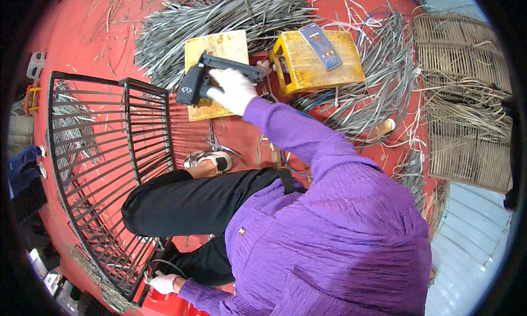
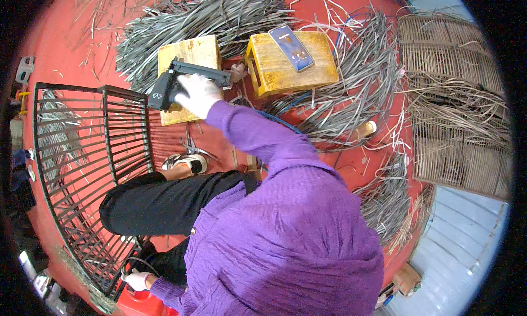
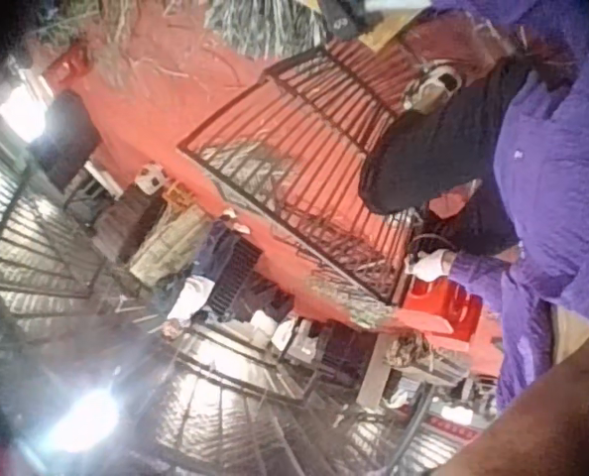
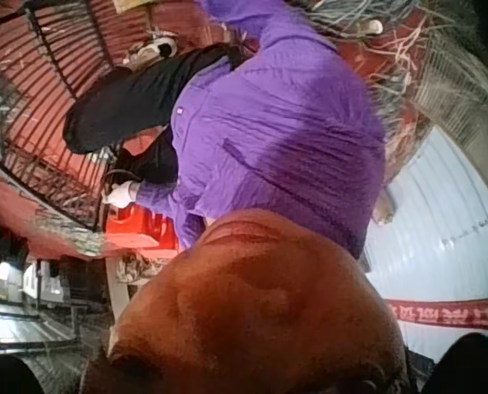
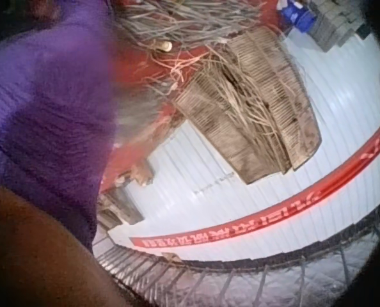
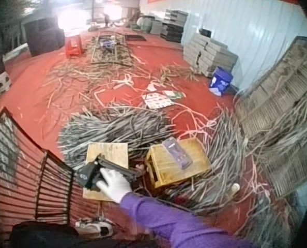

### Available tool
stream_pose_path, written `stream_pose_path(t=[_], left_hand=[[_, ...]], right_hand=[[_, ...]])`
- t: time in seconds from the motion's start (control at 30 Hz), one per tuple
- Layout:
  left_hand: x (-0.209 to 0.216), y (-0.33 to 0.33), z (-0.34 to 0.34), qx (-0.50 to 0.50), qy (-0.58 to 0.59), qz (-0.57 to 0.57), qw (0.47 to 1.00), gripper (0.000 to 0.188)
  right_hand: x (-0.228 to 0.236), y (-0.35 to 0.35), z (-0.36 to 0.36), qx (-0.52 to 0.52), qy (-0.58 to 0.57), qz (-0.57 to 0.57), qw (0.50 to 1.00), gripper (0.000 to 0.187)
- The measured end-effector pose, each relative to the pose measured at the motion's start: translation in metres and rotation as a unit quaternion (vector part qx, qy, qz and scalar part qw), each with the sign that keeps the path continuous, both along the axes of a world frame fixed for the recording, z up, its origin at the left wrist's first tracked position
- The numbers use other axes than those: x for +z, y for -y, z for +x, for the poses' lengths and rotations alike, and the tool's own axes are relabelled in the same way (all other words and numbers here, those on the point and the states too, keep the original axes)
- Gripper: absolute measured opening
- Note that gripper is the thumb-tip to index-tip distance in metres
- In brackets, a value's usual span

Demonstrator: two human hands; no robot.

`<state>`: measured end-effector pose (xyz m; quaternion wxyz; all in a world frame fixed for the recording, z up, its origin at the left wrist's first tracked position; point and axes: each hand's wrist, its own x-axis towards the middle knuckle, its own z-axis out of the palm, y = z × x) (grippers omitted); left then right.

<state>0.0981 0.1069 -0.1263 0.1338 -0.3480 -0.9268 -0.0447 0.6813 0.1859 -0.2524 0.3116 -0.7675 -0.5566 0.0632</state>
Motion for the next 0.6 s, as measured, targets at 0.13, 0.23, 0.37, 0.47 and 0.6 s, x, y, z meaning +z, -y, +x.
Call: stream_pose_path(t=[0.13,0.23,0.37,0.47,0.6], left_hand=[[0.0,0.0,0.0,-0.021,0.108,0.12,0.987,0.029],[-0.002,0.005,-0.004,-0.022,0.131,0.127,0.983,0.029],[-0.008,0.01,-0.008,-0.047,0.116,0.123,0.984,0.028],[-0.012,0.008,-0.013,-0.016,0.188,0.211,0.959,0.029],[-0.012,0.007,-0.02,-0.048,0.104,0.095,0.989,0.028]], right_hand=[[-0.007,0.057,0.075,-0.307,-0.111,0.108,0.939,0.033],[-0.023,0.119,0.137,-0.488,0.024,0.023,0.872,0.041],[-0.05,0.157,0.165,-0.432,0.047,0.049,0.899,0.044],[-0.055,0.16,0.174,-0.458,0.009,0.065,0.887,0.044],[-0.048,0.166,0.195,-0.483,-0.014,0.027,0.875,0.045]])
